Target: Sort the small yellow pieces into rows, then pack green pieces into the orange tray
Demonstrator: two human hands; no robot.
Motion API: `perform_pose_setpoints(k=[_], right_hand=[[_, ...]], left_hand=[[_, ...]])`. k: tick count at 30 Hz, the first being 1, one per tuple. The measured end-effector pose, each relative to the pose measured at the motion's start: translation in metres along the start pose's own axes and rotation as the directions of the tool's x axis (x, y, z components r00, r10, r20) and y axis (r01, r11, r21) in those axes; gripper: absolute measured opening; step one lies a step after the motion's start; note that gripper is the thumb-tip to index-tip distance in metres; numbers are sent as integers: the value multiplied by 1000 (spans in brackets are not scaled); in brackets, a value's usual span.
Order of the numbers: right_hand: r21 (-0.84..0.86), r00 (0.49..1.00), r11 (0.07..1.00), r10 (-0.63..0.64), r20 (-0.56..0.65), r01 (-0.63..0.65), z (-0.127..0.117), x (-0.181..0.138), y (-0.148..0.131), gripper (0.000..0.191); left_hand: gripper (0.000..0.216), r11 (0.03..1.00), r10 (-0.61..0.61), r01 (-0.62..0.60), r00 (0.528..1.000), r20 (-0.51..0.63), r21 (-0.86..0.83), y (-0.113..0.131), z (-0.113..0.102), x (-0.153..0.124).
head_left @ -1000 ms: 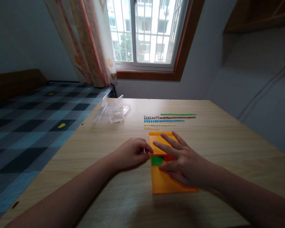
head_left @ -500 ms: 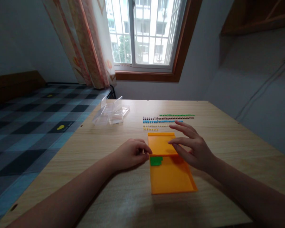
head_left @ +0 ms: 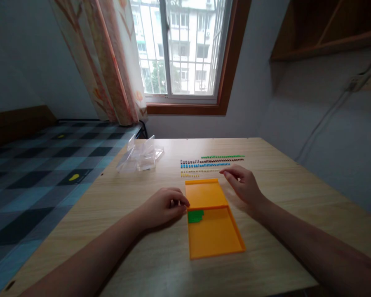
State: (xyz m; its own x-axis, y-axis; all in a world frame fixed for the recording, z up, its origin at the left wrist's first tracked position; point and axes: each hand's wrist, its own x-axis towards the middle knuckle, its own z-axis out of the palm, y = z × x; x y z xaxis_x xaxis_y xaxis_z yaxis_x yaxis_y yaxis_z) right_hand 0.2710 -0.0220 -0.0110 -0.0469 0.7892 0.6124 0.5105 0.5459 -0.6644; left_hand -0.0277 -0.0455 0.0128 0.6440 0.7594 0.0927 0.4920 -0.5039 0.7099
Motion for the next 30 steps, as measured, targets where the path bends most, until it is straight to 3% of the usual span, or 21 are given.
perform_pose_setpoints(k=[5,8,13,17,22,30], right_hand=[[82,990,989,129,-59,-124,6,6,20,24],[65,992,990,124,-36,-122,11,4,23,24],[-116,999,993,-32,-28,29,12,8,20,22],[-326,986,931,-154,62,166,5,41,19,22],[-595,981,796,13,193,107,5,98,24,22],[-694,947,709,122,296,126,56,130,34,17]], left_hand=[[18,999,17,-16,1000,-7,33,0,-1,0],[17,999,19,-18,1000,-10,46,-1,-1,0],[17,999,18,-16,999,-49,36,-4,0,2],[18,1000,4,-1,991,-136,27,-8,0,5],[18,1000,-22,21,988,-156,-3,-10,0,6],[17,996,-78,69,981,-180,-58,-13,1,6]])
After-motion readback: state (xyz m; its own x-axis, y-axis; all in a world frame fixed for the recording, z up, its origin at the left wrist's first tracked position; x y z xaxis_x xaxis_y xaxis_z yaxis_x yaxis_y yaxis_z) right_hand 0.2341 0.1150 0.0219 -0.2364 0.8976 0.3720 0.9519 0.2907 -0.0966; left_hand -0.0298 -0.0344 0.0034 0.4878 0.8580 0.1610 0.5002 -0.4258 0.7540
